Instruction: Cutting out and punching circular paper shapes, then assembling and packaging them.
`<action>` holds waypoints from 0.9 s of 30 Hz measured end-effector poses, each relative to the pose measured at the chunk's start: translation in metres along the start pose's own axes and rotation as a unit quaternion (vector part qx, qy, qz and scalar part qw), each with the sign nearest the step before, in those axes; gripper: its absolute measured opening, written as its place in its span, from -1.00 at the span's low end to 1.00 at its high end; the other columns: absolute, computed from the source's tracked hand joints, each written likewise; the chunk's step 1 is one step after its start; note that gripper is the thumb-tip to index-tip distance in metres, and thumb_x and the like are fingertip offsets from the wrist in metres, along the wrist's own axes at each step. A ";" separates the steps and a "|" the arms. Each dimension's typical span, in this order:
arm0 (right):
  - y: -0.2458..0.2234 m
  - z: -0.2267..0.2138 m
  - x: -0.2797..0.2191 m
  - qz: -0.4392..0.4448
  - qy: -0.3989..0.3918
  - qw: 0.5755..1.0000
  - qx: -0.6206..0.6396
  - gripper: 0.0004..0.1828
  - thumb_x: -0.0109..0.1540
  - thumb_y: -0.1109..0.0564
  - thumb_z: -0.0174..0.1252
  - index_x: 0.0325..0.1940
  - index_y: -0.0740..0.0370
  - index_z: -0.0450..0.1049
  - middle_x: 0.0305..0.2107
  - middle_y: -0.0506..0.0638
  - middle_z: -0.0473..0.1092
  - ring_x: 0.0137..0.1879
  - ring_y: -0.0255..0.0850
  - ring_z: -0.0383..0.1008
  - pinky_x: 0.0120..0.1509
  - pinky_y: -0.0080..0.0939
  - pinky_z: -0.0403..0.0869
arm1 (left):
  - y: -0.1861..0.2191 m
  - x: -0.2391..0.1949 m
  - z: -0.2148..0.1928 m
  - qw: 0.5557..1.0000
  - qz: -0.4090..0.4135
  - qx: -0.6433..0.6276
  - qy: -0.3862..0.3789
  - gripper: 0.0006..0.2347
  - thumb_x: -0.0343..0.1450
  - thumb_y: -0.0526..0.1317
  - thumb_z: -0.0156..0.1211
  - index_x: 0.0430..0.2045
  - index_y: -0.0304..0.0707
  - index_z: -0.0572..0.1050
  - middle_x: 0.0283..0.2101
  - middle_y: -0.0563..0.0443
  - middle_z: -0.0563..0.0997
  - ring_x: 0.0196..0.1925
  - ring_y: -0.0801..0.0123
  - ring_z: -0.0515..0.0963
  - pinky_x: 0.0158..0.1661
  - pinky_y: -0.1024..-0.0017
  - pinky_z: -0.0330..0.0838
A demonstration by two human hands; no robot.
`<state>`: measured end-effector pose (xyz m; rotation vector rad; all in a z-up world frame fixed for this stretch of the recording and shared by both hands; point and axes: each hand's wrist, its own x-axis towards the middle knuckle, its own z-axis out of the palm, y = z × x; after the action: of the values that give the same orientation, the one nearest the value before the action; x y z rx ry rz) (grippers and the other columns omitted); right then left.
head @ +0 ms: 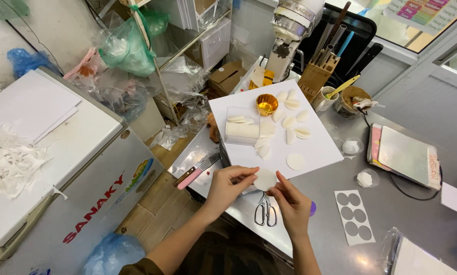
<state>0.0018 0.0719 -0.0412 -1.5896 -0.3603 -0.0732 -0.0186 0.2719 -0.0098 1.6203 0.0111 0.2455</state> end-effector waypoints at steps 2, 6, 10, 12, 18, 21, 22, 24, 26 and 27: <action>0.022 -0.009 -0.013 0.024 0.012 1.000 -0.010 -0.53 0.27 0.32 0.16 0.29 0.34 0.40 -0.21 0.10 0.58 -0.16 -0.24 0.63 -0.03 -0.27 0.62 | -0.028 0.002 -0.002 0.999 -0.025 -0.041 0.005 -0.79 0.39 -0.34 0.33 -0.11 -0.32 0.67 -0.30 0.02 0.72 -0.34 0.56 0.63 -0.31 0.60 0.52; 0.111 -0.031 -0.054 0.227 0.064 0.960 -0.150 -0.71 0.34 0.12 0.14 0.03 0.38 0.57 -0.28 0.16 0.62 -0.20 -0.16 0.67 -0.10 -0.19 0.63 | -0.067 0.007 -0.011 0.990 -0.058 -0.118 0.048 -0.78 0.39 -0.34 0.32 -0.09 -0.34 0.65 -0.30 0.03 0.71 -0.32 0.58 0.64 -0.24 0.62 0.55; 0.165 -0.030 -0.086 0.201 -0.013 0.888 -0.413 -0.65 0.22 0.04 0.22 0.05 0.24 0.50 -0.13 0.09 0.52 -0.13 -0.11 0.63 -0.07 -0.12 0.56 | -0.084 0.005 -0.016 0.992 -0.050 -0.091 0.078 -0.77 0.39 -0.35 0.33 -0.08 -0.37 0.65 -0.31 0.03 0.72 -0.33 0.59 0.63 -0.24 0.62 0.53; 0.180 -0.028 -0.090 0.160 -0.014 0.858 -0.487 -0.44 0.16 -0.01 0.28 0.19 0.24 0.39 0.01 0.18 0.37 -0.05 0.12 0.51 -0.05 0.03 0.51 | -0.092 0.005 -0.016 0.992 -0.045 -0.074 0.089 -0.75 0.38 -0.35 0.35 -0.08 -0.40 0.66 -0.33 0.04 0.73 -0.34 0.59 0.63 -0.24 0.62 0.51; 0.217 -0.020 -0.091 0.131 -0.049 0.834 -0.534 -0.21 0.10 -0.23 0.37 0.22 0.27 0.29 -0.03 0.19 0.36 0.13 0.15 0.39 0.12 0.06 0.46 | -0.087 0.007 -0.016 0.991 -0.050 -0.076 0.101 -0.75 0.36 -0.34 0.36 -0.10 -0.43 0.63 -0.39 0.03 0.71 -0.38 0.60 0.60 -0.29 0.61 0.48; 0.228 -0.015 -0.083 0.128 -0.053 0.859 -0.493 -0.06 -0.01 -0.18 0.42 0.28 0.32 0.23 -0.09 0.23 0.42 0.04 0.19 0.46 0.03 0.13 0.48 | -0.091 0.008 -0.017 0.991 -0.043 -0.078 0.101 -0.77 0.37 -0.34 0.35 -0.12 -0.43 0.63 -0.39 0.04 0.71 -0.37 0.60 0.62 -0.27 0.61 0.50; 0.234 -0.017 -0.079 0.129 -0.053 0.859 -0.493 -0.06 -0.01 -0.18 0.42 0.28 0.32 0.23 -0.09 0.23 0.42 0.04 0.19 0.46 0.03 0.13 0.48 | -0.093 0.008 -0.016 0.991 -0.044 -0.079 0.100 -0.77 0.37 -0.34 0.35 -0.12 -0.43 0.63 -0.39 0.04 0.71 -0.37 0.60 0.62 -0.27 0.61 0.50; 0.245 -0.018 -0.072 0.240 -0.107 0.826 -0.499 -0.14 0.06 -0.03 0.38 0.37 0.17 0.19 -0.09 0.21 0.46 -0.05 0.23 0.53 -0.02 0.15 0.53 | -0.098 0.008 -0.014 0.990 -0.042 -0.096 0.099 -0.78 0.38 -0.35 0.34 -0.12 -0.45 0.62 -0.38 0.03 0.71 -0.35 0.59 0.64 -0.26 0.60 0.51; 0.239 -0.018 -0.066 0.239 -0.116 0.824 -0.501 -0.13 0.02 0.05 0.39 0.36 0.17 0.19 -0.14 0.22 0.47 -0.09 0.22 0.54 -0.05 0.15 0.53 | -0.094 0.008 -0.014 0.990 -0.042 -0.092 0.099 -0.78 0.37 -0.35 0.34 -0.13 -0.45 0.62 -0.38 0.02 0.71 -0.36 0.58 0.64 -0.26 0.60 0.51; 0.237 -0.018 -0.063 0.236 -0.126 0.821 -0.504 -0.11 -0.02 0.13 0.40 0.34 0.16 0.18 -0.19 0.23 0.48 -0.14 0.21 0.54 -0.08 0.14 0.53 | -0.093 0.008 -0.014 0.990 -0.041 -0.089 0.099 -0.78 0.37 -0.35 0.35 -0.13 -0.46 0.63 -0.38 0.01 0.71 -0.36 0.57 0.64 -0.27 0.59 0.51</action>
<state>0.0098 0.0403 -0.2845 -2.7229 -0.0964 0.4028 -0.0004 0.2929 -0.0996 1.4103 0.2030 0.3339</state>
